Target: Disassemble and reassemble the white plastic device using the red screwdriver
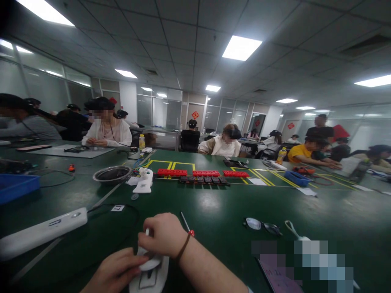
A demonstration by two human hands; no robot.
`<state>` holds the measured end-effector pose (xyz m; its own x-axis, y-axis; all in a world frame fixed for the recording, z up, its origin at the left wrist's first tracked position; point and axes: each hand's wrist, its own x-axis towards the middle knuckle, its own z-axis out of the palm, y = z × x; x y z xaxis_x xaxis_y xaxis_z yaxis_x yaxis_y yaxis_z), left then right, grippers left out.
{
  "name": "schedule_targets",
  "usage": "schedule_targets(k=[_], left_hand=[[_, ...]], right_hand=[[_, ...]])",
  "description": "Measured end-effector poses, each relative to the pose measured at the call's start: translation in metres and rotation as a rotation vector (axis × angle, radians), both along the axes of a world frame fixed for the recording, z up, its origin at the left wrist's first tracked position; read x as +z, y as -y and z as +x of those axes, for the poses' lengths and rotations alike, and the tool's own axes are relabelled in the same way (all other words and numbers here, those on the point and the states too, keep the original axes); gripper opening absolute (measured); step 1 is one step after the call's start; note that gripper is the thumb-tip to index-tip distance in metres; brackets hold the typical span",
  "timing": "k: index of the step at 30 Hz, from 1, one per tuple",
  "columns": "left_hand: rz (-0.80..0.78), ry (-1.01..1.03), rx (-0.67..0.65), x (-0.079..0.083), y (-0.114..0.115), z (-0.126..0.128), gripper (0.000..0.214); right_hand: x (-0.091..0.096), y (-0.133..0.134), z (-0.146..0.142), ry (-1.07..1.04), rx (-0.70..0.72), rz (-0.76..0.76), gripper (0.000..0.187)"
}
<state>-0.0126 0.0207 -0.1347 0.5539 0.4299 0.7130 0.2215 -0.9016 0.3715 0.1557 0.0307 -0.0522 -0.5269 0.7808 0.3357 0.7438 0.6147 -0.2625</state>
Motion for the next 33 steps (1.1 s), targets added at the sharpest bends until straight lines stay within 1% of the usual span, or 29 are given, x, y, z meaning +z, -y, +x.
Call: schedule_targets(k=[5,7,10,16,18,19,21,22,23,24,25,26,27,28,30,31,33], left_hand=[[-0.056,0.018,0.062,0.004,0.006,0.004,0.014],[-0.085,0.014,0.075,0.005,0.009,0.005,0.015],[-0.109,0.001,0.104,0.005,0.011,0.005,0.016],[-0.125,0.009,0.129,0.001,0.011,0.001,0.017],[-0.162,0.031,0.113,0.004,0.013,-0.001,0.018],[-0.204,0.06,0.109,0.008,0.016,-0.001,0.018],[-0.375,0.213,0.127,0.023,0.026,-0.001,0.018],[-0.512,0.352,0.155,0.033,0.033,0.0,0.019],[-0.694,0.526,0.175,0.045,0.042,0.001,0.02],[-0.888,0.715,0.146,0.058,0.051,0.003,0.023],[-1.096,0.852,0.08,0.072,0.062,0.005,0.024],[-1.296,0.936,0.037,0.084,0.072,0.007,0.022],[-1.488,0.972,0.011,0.096,0.082,0.009,0.02],[-1.62,1.012,-0.021,0.106,0.092,0.011,0.019],[-1.793,1.077,-0.061,0.12,0.106,0.012,0.019],[-1.838,1.11,-0.074,0.124,0.111,0.013,0.02],[-1.881,1.179,-0.086,0.126,0.117,0.014,0.023]], right_hand=[[0.0,0.006,-0.011,0.089,-0.173,0.043,0.012],[-0.001,0.009,-0.012,0.092,-0.211,0.048,0.012],[-0.002,0.012,-0.014,0.093,-0.232,0.054,0.013],[-0.005,0.013,-0.018,0.093,-0.284,0.092,0.014],[-0.003,0.015,-0.015,0.085,-0.273,0.107,0.015],[-0.001,0.019,-0.013,0.079,-0.269,0.117,0.016],[0.006,0.033,-0.009,0.021,-0.239,0.179,0.021],[0.011,0.044,-0.008,-0.036,-0.192,0.24,0.025],[0.016,0.057,-0.01,-0.097,-0.121,0.315,0.029],[0.02,0.07,-0.012,-0.166,-0.025,0.401,0.028],[0.024,0.084,-0.017,-0.187,0.092,0.474,0.027],[0.027,0.097,-0.022,-0.155,0.18,0.523,0.028],[0.029,0.108,-0.028,-0.112,0.207,0.562,0.027],[0.03,0.117,-0.033,-0.069,0.211,0.587,0.027],[0.028,0.127,-0.041,0.01,0.168,0.607,0.021],[0.027,0.129,-0.043,0.037,0.148,0.609,0.017],[0.023,0.128,-0.044,0.068,0.145,0.625,0.011]])
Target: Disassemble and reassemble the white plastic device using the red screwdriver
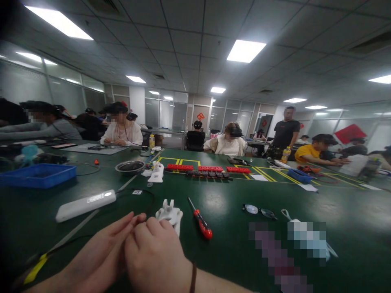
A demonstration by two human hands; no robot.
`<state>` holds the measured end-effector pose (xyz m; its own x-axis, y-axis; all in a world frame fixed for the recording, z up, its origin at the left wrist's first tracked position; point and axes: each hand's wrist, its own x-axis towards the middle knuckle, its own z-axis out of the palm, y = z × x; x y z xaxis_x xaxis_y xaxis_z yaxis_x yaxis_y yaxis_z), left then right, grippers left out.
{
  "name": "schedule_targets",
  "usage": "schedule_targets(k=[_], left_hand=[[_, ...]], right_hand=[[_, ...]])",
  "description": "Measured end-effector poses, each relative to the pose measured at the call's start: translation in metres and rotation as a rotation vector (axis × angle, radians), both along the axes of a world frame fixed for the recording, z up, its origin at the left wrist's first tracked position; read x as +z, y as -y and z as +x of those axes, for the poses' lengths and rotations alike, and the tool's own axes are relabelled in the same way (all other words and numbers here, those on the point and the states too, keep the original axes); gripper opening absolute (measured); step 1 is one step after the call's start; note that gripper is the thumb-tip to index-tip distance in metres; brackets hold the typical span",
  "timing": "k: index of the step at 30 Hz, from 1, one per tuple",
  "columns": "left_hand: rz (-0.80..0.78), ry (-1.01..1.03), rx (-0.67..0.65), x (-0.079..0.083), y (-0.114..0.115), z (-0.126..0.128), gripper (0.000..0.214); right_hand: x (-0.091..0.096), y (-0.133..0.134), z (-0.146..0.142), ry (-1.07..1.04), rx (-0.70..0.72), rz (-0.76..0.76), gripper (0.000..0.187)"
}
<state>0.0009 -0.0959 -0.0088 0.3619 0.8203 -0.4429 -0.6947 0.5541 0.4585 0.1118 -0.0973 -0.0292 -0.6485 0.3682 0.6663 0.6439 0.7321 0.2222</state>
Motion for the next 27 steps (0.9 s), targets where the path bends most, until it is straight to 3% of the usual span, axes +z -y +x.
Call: schedule_targets(k=[2,4,6,7,8,12,14,17,19,22,27], left_hand=[[-0.001,0.035,0.016,-0.006,-0.003,0.0,0.024],[0.108,-0.007,0.022,-0.019,-0.018,0.0,0.024],[0.39,-0.227,0.017,-0.037,-0.043,-0.005,0.023],[0.595,-0.473,-0.034,-0.047,-0.057,-0.008,0.023],[0.802,-0.786,-0.137,-0.057,-0.073,-0.013,0.028],[0.974,-1.054,-0.224,-0.087,-0.118,-0.032,0.036],[1.052,-1.106,-0.287,-0.095,-0.126,-0.035,0.046],[1.275,-1.365,-0.474,-0.102,-0.129,-0.027,0.067],[1.409,-1.616,-0.544,-0.106,-0.131,-0.019,0.069],[1.424,-1.765,-0.536,-0.111,-0.137,-0.008,0.048],[1.38,-1.799,-0.537,-0.115,-0.143,-0.005,0.036]], right_hand=[[-0.004,-0.001,0.003,-0.016,0.047,0.033,0.013],[-0.005,0.0,0.007,-0.077,0.146,0.063,0.017],[-0.005,0.003,0.014,-0.163,0.243,0.038,0.021],[-0.003,0.002,0.019,-0.214,0.264,-0.01,0.02],[-0.002,-0.001,0.024,-0.276,0.252,-0.08,0.019],[-0.002,-0.045,0.046,-0.694,0.022,-0.502,0.016],[-0.009,-0.078,0.05,-0.958,0.06,-0.78,0.018],[-0.026,-0.12,0.044,-1.036,0.144,-0.963,0.021],[-0.036,-0.135,0.036,-1.024,0.215,-1.098,0.022],[-0.047,-0.144,0.024,-1.033,0.316,-1.275,0.024],[-0.049,-0.145,0.018,-1.12,0.422,-1.328,0.025]])
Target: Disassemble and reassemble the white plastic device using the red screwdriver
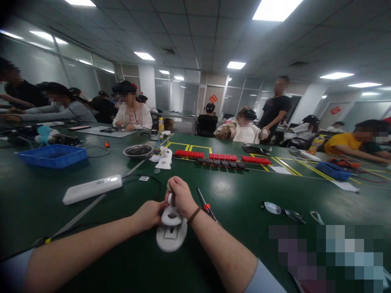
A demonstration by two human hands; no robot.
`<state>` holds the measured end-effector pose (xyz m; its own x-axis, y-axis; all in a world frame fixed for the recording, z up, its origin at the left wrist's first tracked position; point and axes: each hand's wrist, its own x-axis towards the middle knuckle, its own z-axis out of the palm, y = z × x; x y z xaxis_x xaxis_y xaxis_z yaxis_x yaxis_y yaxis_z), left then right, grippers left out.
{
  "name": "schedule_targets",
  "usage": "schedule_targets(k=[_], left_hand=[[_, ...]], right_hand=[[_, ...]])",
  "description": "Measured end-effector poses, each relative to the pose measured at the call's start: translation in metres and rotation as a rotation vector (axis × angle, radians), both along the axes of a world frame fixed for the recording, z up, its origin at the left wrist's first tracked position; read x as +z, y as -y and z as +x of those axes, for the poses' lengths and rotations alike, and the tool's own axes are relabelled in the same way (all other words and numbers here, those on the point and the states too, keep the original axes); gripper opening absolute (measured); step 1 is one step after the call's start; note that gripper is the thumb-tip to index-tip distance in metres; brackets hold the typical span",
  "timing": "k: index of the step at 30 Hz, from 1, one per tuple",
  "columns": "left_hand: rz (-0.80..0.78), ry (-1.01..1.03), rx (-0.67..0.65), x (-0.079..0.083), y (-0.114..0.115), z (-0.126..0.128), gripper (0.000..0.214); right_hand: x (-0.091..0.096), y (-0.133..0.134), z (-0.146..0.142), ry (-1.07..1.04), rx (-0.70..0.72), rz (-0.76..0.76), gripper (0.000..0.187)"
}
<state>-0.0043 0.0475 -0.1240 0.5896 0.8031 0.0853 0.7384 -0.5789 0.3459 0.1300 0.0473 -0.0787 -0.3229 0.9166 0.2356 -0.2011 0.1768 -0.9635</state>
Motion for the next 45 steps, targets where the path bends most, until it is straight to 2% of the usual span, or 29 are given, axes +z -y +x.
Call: schedule_targets(k=[6,10,12,15,17,19,22,25,28,30,33,35,39,45], left_hand=[[-0.019,0.01,-0.001,0.002,0.0,-0.001,0.036],[-0.011,0.017,-0.001,0.004,0.004,-0.001,0.04],[0.002,0.027,0.006,0.006,0.008,-0.002,0.043],[0.008,0.062,0.021,0.013,0.013,-0.003,0.042],[-0.011,0.097,0.036,0.022,0.013,-0.004,0.042],[-0.055,0.13,0.058,0.034,0.008,-0.003,0.046],[-0.169,0.15,0.096,0.048,-0.003,0.001,0.064],[-0.288,0.168,0.111,0.052,-0.013,0.004,0.072],[-0.378,0.199,0.105,0.052,-0.016,0.003,0.075],[-0.438,0.206,0.06,0.054,-0.013,-0.002,0.072],[-0.502,0.188,-0.053,0.061,-0.006,-0.009,0.056],[-0.48,0.146,-0.084,0.066,-0.002,-0.011,0.052],[-0.306,-0.001,-0.012,0.067,0.005,-0.008,0.051],[-0.204,-0.043,0.037,0.064,0.006,-0.004,0.035]], right_hand=[[-0.002,0.002,-0.001,-0.026,0.021,0.021,0.026],[0.003,0.003,0.003,-0.021,-0.103,0.114,0.025],[0.016,0.005,0.014,-0.033,-0.237,0.207,0.023],[0.05,0.018,0.038,-0.042,-0.408,0.32,0.02],[0.071,0.035,0.051,0.046,-0.399,0.326,0.021],[0.081,0.052,0.057,0.231,-0.31,0.275,0.023],[0.074,0.063,0.055,0.462,-0.179,0.167,0.021],[0.054,0.053,0.05,0.584,-0.176,0.109,0.013],[0.039,0.04,0.05,0.748,-0.246,0.177,0.023],[0.036,0.038,0.05,0.853,-0.282,0.246,0.017],[0.037,0.042,0.047,0.959,-0.301,0.349,0.007],[0.038,0.046,0.044,1.071,-0.302,0.469,0.01],[0.035,0.051,0.039,1.288,-0.356,0.633,0.011],[0.021,0.054,0.032,1.364,-0.496,0.822,0.004]])
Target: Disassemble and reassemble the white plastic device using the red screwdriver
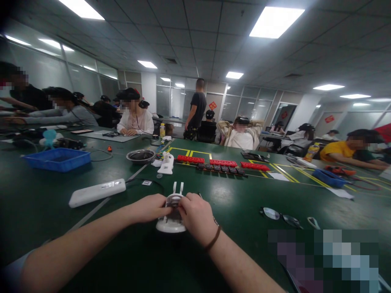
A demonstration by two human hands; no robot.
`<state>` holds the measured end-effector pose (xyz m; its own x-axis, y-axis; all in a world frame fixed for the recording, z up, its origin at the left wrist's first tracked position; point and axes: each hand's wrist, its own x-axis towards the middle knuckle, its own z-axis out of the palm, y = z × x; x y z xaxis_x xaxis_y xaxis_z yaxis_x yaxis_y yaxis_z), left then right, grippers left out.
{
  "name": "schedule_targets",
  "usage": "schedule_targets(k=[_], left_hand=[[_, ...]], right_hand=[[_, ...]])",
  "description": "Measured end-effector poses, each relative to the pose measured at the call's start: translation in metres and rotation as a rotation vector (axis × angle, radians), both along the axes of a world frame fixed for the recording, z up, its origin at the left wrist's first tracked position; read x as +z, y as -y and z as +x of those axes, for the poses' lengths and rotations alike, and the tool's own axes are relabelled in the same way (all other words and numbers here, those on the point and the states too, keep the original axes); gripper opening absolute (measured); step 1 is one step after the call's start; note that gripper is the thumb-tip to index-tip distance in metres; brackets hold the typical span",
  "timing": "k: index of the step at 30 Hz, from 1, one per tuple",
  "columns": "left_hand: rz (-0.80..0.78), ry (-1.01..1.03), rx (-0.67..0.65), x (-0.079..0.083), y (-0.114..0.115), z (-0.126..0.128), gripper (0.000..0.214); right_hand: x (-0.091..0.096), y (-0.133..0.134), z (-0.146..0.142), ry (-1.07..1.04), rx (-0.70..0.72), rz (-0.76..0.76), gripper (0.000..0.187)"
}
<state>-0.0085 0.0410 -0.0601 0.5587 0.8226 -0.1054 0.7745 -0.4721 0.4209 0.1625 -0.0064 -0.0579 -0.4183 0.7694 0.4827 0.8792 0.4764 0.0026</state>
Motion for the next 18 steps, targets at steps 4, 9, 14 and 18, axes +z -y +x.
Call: schedule_targets(k=[4,9,14,18], left_hand=[[0.033,-0.001,0.004,0.0004,0.0003,-0.0003,0.035],[0.08,-0.021,0.011,-0.0013,0.001,0.0021,0.036],[0.137,-0.06,0.01,-0.0036,-0.0004,0.0039,0.036],[0.166,-0.082,0.016,-0.0028,0.0005,0.0046,0.038]], right_hand=[[-0.0048,-0.0013,-0.0033,-0.083,-0.065,0.099,0.011],[-0.0026,-0.0039,-0.0032,-0.033,-0.136,-0.086,0.022],[-0.0008,-0.005,-0.0038,0.049,-0.156,-0.138,0.014],[0.0014,-0.0045,-0.005,0.047,-0.157,-0.146,0.013]])
